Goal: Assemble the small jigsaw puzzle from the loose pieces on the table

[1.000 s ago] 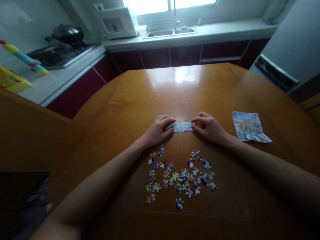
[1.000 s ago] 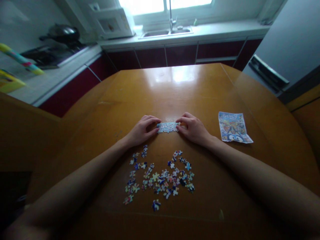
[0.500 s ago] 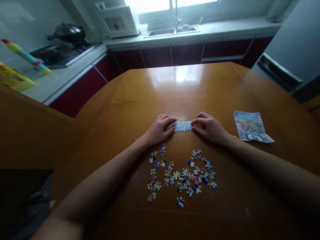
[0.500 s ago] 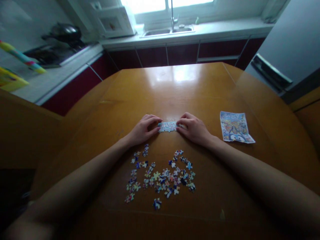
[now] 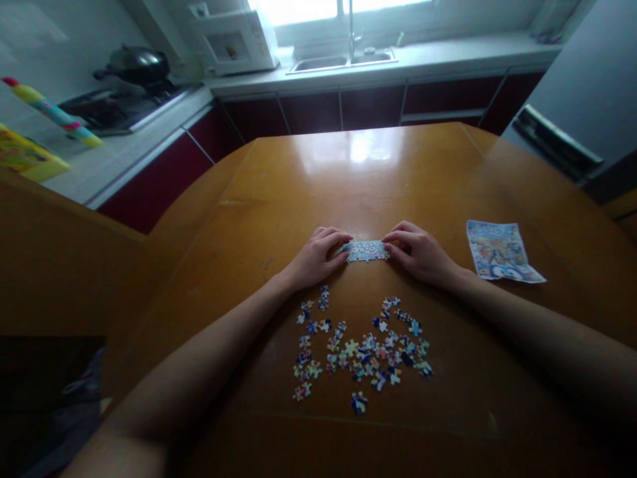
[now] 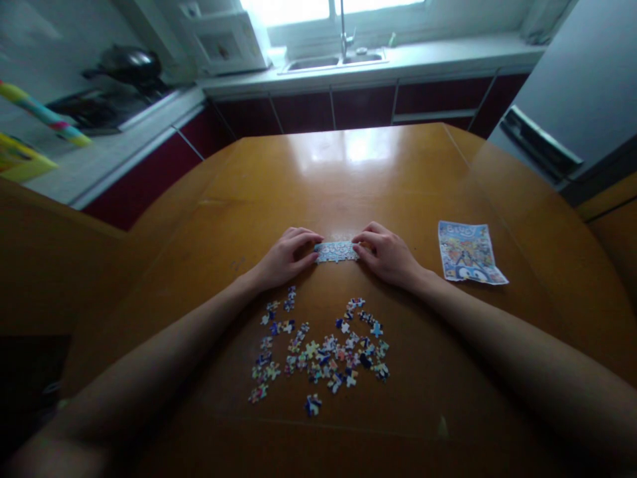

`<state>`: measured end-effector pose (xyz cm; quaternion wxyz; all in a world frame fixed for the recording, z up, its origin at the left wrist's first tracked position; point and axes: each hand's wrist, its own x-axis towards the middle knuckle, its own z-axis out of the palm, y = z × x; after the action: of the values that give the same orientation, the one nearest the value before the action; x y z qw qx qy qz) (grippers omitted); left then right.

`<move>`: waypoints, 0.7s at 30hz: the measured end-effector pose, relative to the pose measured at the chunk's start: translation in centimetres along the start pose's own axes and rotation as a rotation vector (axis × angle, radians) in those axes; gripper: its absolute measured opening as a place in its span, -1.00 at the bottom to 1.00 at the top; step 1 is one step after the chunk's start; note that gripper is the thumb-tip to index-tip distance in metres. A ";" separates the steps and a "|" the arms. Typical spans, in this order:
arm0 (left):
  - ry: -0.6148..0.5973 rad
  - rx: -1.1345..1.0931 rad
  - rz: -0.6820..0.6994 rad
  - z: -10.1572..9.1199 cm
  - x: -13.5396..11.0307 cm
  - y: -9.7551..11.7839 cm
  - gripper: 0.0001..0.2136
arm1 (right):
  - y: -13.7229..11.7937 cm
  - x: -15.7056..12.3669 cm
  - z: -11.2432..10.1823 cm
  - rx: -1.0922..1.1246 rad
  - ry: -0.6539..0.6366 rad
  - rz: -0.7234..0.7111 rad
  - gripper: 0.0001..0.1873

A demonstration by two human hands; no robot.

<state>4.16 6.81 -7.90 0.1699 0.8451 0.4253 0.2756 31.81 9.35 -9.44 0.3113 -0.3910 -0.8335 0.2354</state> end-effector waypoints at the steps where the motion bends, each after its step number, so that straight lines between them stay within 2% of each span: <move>1: 0.001 -0.001 0.002 0.0 0.0 0.0 -0.76 | 0.0 0.0 0.0 -0.006 -0.005 -0.005 -0.82; 21: 0.004 0.011 0.007 0.2 -0.1 -0.4 -0.78 | 0.1 0.0 0.0 0.027 0.011 -0.006 -0.82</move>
<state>3.99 6.95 -8.29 0.1635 0.8469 0.4243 0.2757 31.85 9.42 -9.55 0.3220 -0.3857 -0.8295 0.2437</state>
